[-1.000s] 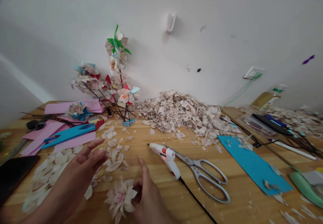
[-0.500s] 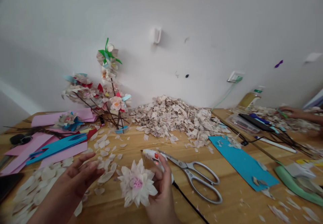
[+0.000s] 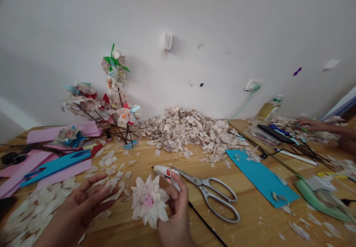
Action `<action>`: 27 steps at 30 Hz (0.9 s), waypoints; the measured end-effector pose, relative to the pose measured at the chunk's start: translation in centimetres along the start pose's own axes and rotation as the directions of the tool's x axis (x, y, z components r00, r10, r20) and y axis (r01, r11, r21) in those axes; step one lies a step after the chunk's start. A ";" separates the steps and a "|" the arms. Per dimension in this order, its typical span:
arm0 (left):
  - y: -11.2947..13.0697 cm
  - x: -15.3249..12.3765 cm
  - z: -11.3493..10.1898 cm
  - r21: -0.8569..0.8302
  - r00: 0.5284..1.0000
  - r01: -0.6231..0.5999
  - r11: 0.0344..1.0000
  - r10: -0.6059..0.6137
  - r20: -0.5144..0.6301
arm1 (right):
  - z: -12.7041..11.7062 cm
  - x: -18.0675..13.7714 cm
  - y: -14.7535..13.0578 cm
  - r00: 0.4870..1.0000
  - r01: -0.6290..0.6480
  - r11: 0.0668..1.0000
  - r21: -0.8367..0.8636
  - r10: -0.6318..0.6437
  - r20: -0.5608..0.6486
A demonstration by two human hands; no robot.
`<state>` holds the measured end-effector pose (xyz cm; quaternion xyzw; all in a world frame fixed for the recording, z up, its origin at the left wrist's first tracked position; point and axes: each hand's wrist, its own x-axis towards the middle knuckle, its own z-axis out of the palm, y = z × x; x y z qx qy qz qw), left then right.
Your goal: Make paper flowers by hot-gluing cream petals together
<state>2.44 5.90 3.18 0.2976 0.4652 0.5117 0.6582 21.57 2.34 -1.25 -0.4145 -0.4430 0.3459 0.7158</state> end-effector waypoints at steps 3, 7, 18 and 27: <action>-0.1 0.1 -0.1 0.027 1.000 0.013 1.000 -0.013 0.009 | -0.1 0.1 0.0 0.994 0.108 0.993 -0.055 -0.106 0.038; -0.2 0.4 -0.3 0.063 1.000 0.020 0.998 -0.020 0.003 | -0.1 0.3 -0.4 0.978 0.202 0.976 -0.082 -0.198 0.062; -0.3 -0.7 1.2 0.066 0.995 0.073 0.995 -0.068 -0.077 | 0.5 1.5 -1.3 0.968 -0.235 0.964 0.127 0.244 -0.060; -0.7 -1.8 1.9 0.041 0.986 0.169 0.985 -0.169 -0.007 | 0.8 1.3 -1.0 0.940 -0.326 0.925 0.197 0.340 -0.041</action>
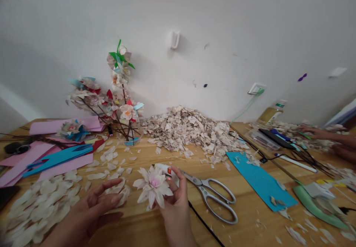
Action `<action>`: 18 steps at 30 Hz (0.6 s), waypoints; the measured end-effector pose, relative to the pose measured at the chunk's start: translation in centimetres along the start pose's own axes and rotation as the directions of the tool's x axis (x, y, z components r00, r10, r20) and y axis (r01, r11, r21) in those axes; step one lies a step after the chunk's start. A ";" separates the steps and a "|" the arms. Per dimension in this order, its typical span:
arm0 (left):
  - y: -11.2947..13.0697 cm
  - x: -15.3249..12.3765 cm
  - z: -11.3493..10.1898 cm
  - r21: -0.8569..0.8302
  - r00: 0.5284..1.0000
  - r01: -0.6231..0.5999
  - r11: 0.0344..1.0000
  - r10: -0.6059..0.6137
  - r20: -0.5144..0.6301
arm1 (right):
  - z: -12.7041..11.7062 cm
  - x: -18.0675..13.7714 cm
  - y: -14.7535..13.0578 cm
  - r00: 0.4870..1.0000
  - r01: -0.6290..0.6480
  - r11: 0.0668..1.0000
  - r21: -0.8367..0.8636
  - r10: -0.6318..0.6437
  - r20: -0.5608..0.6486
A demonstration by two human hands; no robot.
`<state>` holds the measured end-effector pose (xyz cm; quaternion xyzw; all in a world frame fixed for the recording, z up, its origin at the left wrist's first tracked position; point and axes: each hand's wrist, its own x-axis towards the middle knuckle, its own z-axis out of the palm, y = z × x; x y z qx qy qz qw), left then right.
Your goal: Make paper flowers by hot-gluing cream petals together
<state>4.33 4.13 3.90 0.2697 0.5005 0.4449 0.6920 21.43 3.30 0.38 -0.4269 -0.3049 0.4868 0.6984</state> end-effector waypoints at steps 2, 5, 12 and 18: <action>-0.1 -0.3 0.3 -0.027 1.000 0.029 0.999 -0.029 0.006 | 0.1 -0.2 -0.2 0.999 -0.040 0.999 0.009 0.040 0.010; -0.3 -0.7 0.9 -0.092 0.995 0.097 0.991 -0.094 0.037 | 0.3 -0.8 -0.8 0.995 -0.094 0.995 0.020 0.094 0.032; -0.2 -1.9 1.2 -0.116 0.977 0.173 0.978 -0.156 0.147 | 0.7 -1.9 -0.7 0.995 -0.073 0.995 -0.073 0.077 0.057; 0.3 -2.8 1.5 -0.087 0.984 0.144 0.986 -0.134 0.115 | 0.9 -2.0 -0.9 0.998 -0.034 0.993 -0.117 0.040 0.051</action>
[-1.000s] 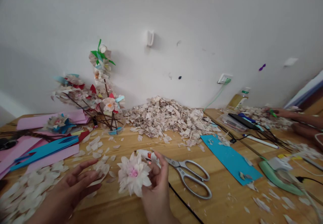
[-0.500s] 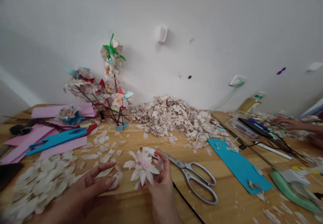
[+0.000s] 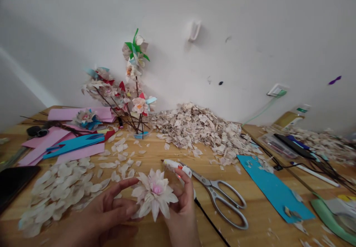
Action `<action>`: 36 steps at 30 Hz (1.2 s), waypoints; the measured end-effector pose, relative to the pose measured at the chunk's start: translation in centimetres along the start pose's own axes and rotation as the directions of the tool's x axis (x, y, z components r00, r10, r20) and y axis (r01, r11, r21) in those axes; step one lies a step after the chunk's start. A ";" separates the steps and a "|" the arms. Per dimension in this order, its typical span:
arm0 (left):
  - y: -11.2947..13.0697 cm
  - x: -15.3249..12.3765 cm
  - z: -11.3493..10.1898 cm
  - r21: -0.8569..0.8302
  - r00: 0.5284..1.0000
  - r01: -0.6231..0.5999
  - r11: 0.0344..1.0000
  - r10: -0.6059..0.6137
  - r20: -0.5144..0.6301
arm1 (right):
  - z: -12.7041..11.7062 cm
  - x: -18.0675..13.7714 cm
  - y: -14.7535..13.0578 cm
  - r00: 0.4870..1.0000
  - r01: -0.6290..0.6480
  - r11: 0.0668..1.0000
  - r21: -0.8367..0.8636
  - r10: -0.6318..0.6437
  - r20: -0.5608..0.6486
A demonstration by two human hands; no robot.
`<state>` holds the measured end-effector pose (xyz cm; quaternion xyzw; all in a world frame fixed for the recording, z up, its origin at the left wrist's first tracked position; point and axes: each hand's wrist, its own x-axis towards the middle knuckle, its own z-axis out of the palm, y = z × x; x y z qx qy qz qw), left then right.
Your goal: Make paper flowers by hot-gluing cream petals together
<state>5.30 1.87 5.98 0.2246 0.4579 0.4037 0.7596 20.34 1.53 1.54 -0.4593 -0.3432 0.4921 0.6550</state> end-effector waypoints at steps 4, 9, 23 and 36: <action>0.0 0.0 0.2 0.006 1.000 -0.016 1.000 0.016 -0.020 | 0.1 0.0 -0.3 1.000 0.027 0.999 0.025 -0.027 0.003; -0.7 0.4 0.0 -0.004 1.000 0.004 1.000 -0.004 -0.030 | -0.1 -0.1 0.0 0.995 0.097 0.995 0.004 -0.097 -0.021; -1.1 0.7 0.2 -0.139 0.993 0.104 0.985 -0.111 -0.043 | 0.4 -0.5 0.7 0.997 0.069 0.997 -0.037 -0.071 -0.035; 0.5 0.2 1.2 -0.200 0.982 0.131 0.971 -0.155 -0.108 | 0.3 0.8 1.4 0.998 -0.052 0.999 -0.014 0.052 0.040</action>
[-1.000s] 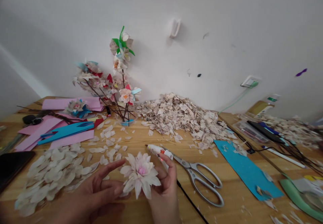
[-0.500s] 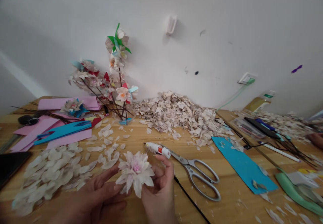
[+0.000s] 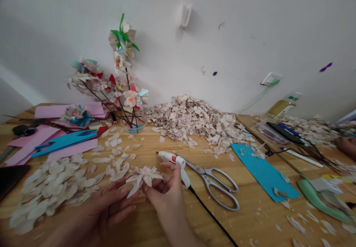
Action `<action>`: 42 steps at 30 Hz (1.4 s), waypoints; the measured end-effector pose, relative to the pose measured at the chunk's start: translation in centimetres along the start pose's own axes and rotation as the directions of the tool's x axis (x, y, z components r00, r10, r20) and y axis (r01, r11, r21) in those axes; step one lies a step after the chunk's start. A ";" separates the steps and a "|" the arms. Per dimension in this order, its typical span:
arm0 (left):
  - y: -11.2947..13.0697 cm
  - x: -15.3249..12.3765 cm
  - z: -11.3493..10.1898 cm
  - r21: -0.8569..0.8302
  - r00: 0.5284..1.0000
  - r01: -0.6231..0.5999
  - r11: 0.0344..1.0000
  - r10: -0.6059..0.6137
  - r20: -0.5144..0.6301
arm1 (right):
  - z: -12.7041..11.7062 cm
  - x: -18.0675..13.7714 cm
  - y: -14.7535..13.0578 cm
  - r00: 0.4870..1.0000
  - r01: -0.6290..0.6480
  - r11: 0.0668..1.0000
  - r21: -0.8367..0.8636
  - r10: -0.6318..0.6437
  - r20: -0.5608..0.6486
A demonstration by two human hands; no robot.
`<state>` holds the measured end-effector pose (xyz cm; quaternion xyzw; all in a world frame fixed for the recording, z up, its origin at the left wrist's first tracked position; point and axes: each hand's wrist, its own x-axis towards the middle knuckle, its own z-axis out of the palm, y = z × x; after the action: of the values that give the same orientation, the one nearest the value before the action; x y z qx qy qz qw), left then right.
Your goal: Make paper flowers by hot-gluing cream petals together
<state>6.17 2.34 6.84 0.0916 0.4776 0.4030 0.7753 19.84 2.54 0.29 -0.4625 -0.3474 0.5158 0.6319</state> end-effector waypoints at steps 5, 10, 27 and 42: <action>-0.3 0.5 -0.1 -0.019 0.998 -0.013 1.000 0.012 -0.058 | 0.1 0.0 0.2 1.000 -0.019 0.999 0.034 0.019 0.005; -0.3 0.4 0.0 -0.028 0.996 -0.019 0.999 0.017 -0.084 | 0.3 0.1 0.1 1.000 -0.026 0.998 0.048 0.026 0.012; -2.3 2.4 -2.2 0.138 0.934 -0.353 0.925 0.341 0.104 | 0.5 0.2 -2.1 0.971 -0.239 0.969 0.059 0.236 0.044; -2.1 4.8 -3.0 0.730 0.375 -0.679 0.080 0.892 0.252 | 1.0 -0.3 -2.7 0.902 -0.388 0.921 0.031 0.373 0.217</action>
<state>5.93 3.69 0.99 0.5876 0.5608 0.5309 0.2415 19.78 2.32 3.18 -0.4416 -0.2953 0.6868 0.4960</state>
